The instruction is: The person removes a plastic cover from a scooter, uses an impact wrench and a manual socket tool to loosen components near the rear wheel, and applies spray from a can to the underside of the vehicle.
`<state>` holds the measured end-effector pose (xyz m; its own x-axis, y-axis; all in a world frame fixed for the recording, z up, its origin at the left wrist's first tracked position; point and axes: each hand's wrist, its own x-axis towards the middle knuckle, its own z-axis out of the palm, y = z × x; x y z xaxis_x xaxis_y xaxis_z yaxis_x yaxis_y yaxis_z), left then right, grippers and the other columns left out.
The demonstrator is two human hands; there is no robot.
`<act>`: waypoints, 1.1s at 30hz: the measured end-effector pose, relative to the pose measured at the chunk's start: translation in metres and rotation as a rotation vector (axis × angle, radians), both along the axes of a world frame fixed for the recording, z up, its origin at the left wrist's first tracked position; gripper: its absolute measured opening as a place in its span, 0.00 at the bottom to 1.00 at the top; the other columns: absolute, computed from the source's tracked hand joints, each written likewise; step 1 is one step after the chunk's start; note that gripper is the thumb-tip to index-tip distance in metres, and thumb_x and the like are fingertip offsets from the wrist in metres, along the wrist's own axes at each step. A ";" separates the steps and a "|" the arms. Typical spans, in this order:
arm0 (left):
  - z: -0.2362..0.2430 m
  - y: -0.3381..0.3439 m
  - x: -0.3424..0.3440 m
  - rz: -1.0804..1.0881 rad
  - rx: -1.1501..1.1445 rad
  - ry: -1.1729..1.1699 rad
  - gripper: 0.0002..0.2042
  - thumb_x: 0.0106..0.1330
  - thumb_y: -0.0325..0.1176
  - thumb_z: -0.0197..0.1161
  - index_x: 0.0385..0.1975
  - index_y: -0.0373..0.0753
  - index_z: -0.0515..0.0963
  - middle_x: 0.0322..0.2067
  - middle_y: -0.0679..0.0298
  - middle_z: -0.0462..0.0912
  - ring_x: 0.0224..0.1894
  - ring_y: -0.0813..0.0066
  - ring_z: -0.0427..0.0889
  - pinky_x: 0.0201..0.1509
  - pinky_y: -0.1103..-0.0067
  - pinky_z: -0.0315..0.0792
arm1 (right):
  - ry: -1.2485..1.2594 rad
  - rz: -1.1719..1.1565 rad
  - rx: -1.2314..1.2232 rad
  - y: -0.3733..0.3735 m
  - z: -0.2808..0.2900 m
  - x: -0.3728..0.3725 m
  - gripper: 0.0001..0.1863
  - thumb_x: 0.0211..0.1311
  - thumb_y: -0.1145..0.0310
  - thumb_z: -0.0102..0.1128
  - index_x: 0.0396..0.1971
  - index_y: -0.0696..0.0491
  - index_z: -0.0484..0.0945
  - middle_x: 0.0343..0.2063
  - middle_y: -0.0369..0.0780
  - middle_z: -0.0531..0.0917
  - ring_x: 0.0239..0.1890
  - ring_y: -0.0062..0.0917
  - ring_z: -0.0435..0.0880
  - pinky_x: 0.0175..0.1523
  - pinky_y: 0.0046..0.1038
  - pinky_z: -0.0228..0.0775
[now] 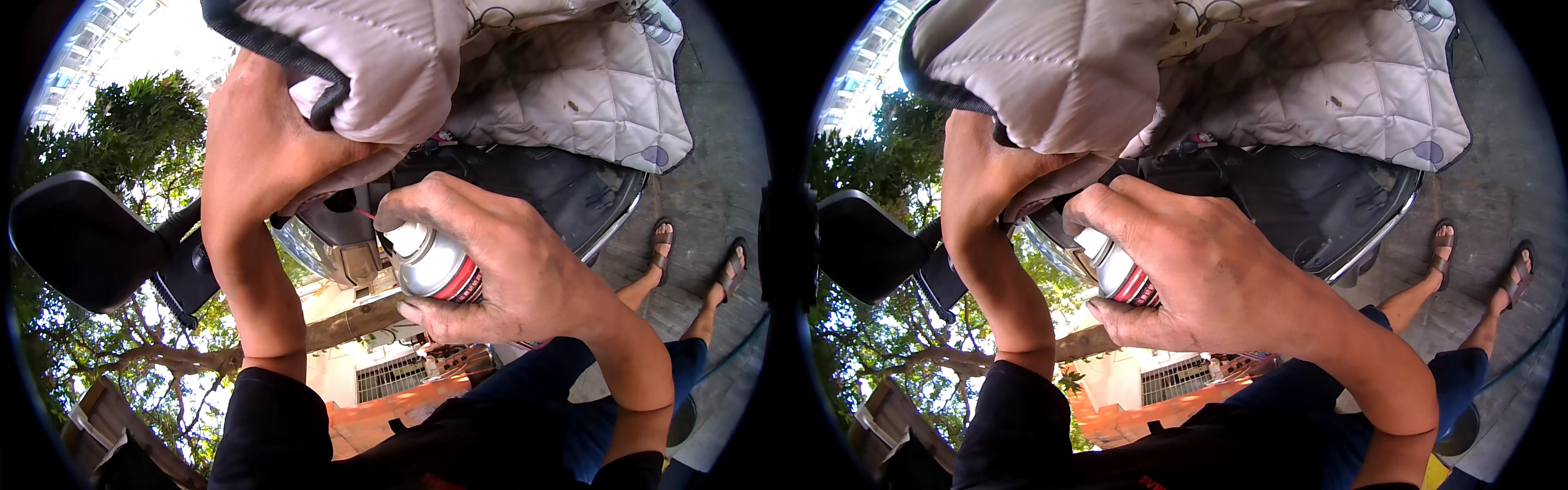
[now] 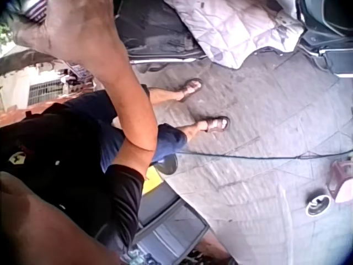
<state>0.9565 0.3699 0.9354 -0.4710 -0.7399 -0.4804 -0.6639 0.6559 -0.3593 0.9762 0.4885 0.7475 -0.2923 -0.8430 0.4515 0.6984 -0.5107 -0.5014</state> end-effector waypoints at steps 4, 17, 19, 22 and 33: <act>0.002 -0.004 0.000 -0.311 -0.170 -0.113 0.35 0.31 0.42 0.75 0.45 0.32 0.79 0.39 0.52 0.85 0.43 0.56 0.85 0.48 0.71 0.75 | 0.068 -0.070 -0.016 0.005 0.009 -0.010 0.29 0.45 0.71 0.70 0.49 0.61 0.71 0.40 0.45 0.79 0.43 0.33 0.82 0.50 0.29 0.73; -0.001 -0.002 0.004 -0.405 -0.196 -0.001 0.39 0.28 0.38 0.77 0.49 0.33 0.75 0.45 0.51 0.82 0.46 0.53 0.82 0.50 0.68 0.74 | 0.316 -0.334 0.069 0.001 0.040 -0.011 0.27 0.50 0.62 0.67 0.47 0.60 0.69 0.37 0.49 0.77 0.39 0.45 0.80 0.45 0.39 0.73; -0.001 0.003 -0.002 -0.432 -0.172 0.039 0.37 0.29 0.40 0.76 0.47 0.33 0.75 0.43 0.50 0.82 0.45 0.50 0.82 0.50 0.67 0.74 | 0.317 -0.383 0.069 -0.002 0.042 -0.009 0.27 0.51 0.62 0.67 0.47 0.60 0.68 0.36 0.50 0.77 0.38 0.46 0.81 0.43 0.41 0.74; -0.001 0.000 0.003 -0.464 -0.271 -0.078 0.36 0.31 0.42 0.75 0.46 0.33 0.75 0.42 0.49 0.80 0.45 0.47 0.80 0.50 0.65 0.73 | 0.318 -0.382 0.079 -0.001 0.045 -0.010 0.28 0.51 0.62 0.66 0.48 0.60 0.68 0.37 0.51 0.78 0.39 0.47 0.80 0.45 0.42 0.73; 0.000 -0.007 0.014 -0.424 -0.268 -0.035 0.43 0.32 0.42 0.74 0.56 0.37 0.67 0.47 0.52 0.77 0.48 0.48 0.79 0.51 0.62 0.72 | 0.337 -0.288 0.144 0.017 0.055 0.008 0.27 0.52 0.62 0.68 0.49 0.57 0.69 0.44 0.47 0.76 0.48 0.42 0.77 0.54 0.35 0.69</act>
<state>0.9701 0.3630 0.9355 -0.7442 -0.5862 -0.3202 -0.3434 0.7469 -0.5693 0.9843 0.5050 0.8020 -0.3806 -0.8103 0.4456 0.3244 -0.5683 -0.7562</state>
